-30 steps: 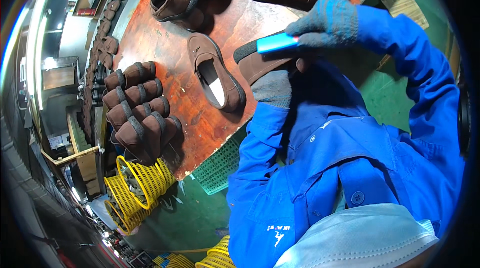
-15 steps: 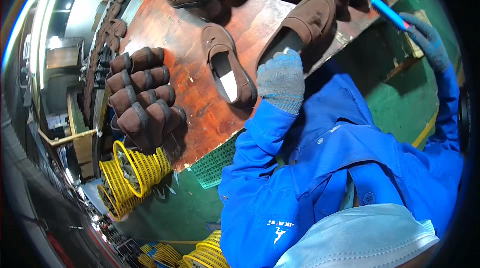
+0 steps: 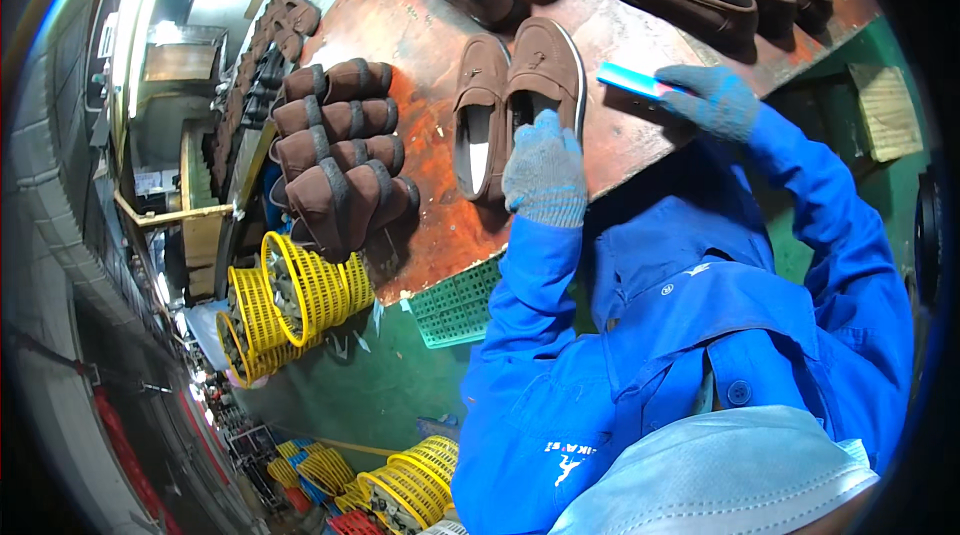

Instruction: The recorder is using a brush to clean and finish shoes at a manufacturing workbench.

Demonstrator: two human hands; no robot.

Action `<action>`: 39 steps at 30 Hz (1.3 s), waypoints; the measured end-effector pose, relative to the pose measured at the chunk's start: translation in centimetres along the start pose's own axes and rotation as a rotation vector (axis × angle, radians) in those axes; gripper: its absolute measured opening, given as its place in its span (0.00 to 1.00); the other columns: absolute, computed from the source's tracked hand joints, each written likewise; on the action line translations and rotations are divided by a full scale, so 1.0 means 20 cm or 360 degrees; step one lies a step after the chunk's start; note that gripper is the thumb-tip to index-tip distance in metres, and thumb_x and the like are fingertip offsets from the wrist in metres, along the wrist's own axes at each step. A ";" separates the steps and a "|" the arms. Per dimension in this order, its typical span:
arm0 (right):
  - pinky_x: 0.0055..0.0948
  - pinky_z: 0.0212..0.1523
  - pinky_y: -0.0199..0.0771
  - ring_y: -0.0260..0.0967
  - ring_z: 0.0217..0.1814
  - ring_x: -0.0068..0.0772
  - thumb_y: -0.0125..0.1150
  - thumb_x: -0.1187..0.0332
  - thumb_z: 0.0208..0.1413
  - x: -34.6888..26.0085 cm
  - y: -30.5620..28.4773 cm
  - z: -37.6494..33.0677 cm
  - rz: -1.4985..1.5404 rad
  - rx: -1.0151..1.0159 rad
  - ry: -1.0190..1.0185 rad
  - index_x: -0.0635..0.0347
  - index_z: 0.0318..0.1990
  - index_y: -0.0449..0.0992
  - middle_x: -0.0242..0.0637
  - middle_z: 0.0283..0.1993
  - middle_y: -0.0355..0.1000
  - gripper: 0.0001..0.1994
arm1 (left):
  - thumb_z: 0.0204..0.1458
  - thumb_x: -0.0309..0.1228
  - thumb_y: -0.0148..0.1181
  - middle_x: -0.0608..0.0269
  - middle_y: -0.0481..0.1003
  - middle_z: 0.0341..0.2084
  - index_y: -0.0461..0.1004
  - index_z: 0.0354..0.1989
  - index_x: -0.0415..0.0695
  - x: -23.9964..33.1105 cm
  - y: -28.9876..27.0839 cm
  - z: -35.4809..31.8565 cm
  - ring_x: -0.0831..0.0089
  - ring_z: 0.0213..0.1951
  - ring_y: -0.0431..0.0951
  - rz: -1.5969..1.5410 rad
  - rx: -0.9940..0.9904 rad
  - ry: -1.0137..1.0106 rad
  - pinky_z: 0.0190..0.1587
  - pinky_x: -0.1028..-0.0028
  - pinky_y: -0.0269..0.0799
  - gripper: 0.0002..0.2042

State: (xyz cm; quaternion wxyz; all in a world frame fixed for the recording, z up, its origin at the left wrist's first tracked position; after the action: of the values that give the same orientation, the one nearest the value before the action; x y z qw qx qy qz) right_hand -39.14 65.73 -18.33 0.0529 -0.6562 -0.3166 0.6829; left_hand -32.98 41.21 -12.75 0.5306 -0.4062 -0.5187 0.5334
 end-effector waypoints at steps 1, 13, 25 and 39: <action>0.35 0.47 0.75 0.77 0.44 0.40 0.59 0.53 0.59 0.01 0.07 0.06 0.0010 -0.0008 -0.0017 0.57 0.53 0.77 0.47 0.43 0.78 0.21 | 0.54 0.36 0.58 0.50 0.76 0.33 0.76 0.43 0.45 -0.05 0.01 -0.03 0.51 0.38 0.79 -0.0328 0.0380 0.0144 0.41 0.57 0.75 0.12; 0.48 0.46 0.73 0.75 0.46 0.53 0.50 0.46 0.60 -0.12 0.26 0.23 -0.0654 -0.0049 -0.0177 0.45 0.61 0.70 0.47 0.45 0.77 0.25 | 0.57 0.35 0.59 0.50 0.78 0.34 0.80 0.36 0.39 -0.65 -0.03 -0.14 0.57 0.38 0.78 -0.0449 0.0765 -0.0141 0.44 0.61 0.73 0.11; 0.39 0.58 0.69 0.71 0.57 0.45 0.55 0.51 0.60 0.21 -0.01 0.46 -0.0103 0.0486 0.0053 0.59 0.59 0.71 0.49 0.54 0.74 0.26 | 0.63 0.35 0.48 0.60 0.72 0.34 0.71 0.42 0.33 -0.22 -0.20 -0.26 0.70 0.38 0.70 -0.1843 0.0803 -0.0552 0.44 0.68 0.69 0.14; 0.30 0.55 0.71 0.73 0.51 0.32 0.65 0.56 0.55 0.37 -0.34 0.37 0.0021 0.0761 -0.0140 0.60 0.52 0.76 0.42 0.48 0.77 0.22 | 0.63 0.32 0.50 0.55 0.73 0.30 0.75 0.40 0.34 -0.02 0.23 -0.20 0.64 0.34 0.73 -0.1351 0.0647 0.0069 0.40 0.67 0.70 0.12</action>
State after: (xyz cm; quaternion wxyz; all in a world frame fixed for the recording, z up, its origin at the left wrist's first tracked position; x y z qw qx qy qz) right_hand -49.26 72.07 -21.82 0.1884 -0.5966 -0.1438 0.7667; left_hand -29.67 41.86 -17.83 0.7813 -0.0571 -0.5127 0.3513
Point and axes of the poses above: each hand's wrist, its own z-axis towards the middle knuckle, its own y-axis out of the palm, x = y × z, the point moved 2 cm from there along z, towards the middle knuckle
